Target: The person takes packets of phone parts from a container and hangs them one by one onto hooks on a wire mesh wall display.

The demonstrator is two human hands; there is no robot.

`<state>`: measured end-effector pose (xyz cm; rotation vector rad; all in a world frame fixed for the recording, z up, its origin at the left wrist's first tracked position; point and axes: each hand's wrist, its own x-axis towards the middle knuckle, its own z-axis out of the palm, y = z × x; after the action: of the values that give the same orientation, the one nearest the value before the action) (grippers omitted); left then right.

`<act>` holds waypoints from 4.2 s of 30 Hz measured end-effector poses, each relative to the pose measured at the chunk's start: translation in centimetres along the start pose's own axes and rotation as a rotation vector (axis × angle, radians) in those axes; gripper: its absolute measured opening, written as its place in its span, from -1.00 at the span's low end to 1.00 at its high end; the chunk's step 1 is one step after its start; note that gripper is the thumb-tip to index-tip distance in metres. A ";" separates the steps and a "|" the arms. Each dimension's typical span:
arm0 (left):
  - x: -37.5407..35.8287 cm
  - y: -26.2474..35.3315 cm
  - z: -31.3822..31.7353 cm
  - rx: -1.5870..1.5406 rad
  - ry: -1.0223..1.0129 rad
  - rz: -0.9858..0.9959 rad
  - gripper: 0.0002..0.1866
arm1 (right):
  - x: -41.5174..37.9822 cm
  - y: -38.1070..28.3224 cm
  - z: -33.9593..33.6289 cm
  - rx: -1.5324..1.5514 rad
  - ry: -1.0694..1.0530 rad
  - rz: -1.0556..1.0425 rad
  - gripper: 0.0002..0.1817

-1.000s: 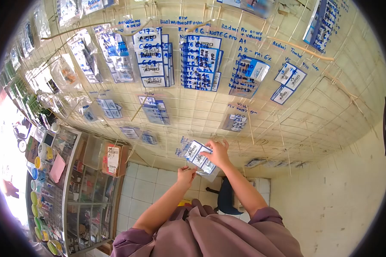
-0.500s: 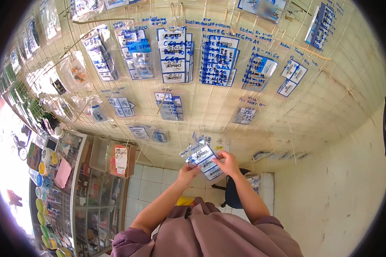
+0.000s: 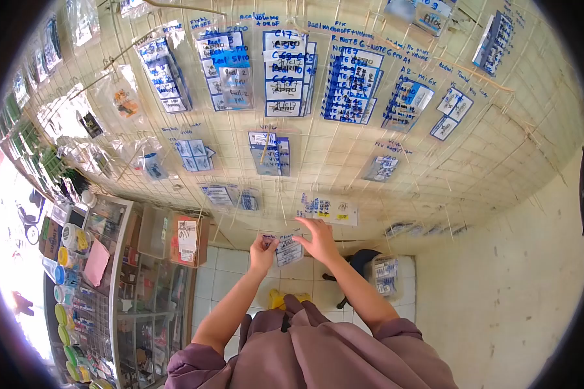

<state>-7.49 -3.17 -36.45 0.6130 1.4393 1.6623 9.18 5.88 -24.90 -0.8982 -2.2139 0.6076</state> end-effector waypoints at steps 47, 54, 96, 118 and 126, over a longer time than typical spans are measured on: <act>5.0 3.7 2.3 0.727 0.239 0.214 -0.85 | 5.7 4.7 5.7 -0.340 -0.151 -0.055 -0.96; 3.3 6.9 2.8 1.110 -0.006 0.569 -0.74 | 6.4 4.9 5.7 -0.291 -0.176 -0.077 -0.96; 15.9 4.7 3.4 1.419 0.202 0.721 -0.95 | 12.7 7.4 9.9 -0.722 0.035 -0.122 -0.83; 9.1 4.5 3.3 1.057 0.213 0.548 -0.77 | 7.4 5.7 6.1 -0.411 0.091 -0.072 -0.69; 1.2 -4.1 4.1 0.563 0.104 -0.086 -0.82 | 2.0 9.2 -1.8 -0.472 0.115 0.138 -0.68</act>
<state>-3.69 0.10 -39.69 0.7618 2.0009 1.2299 13.38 13.67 -28.62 -1.2947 -2.2389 0.0814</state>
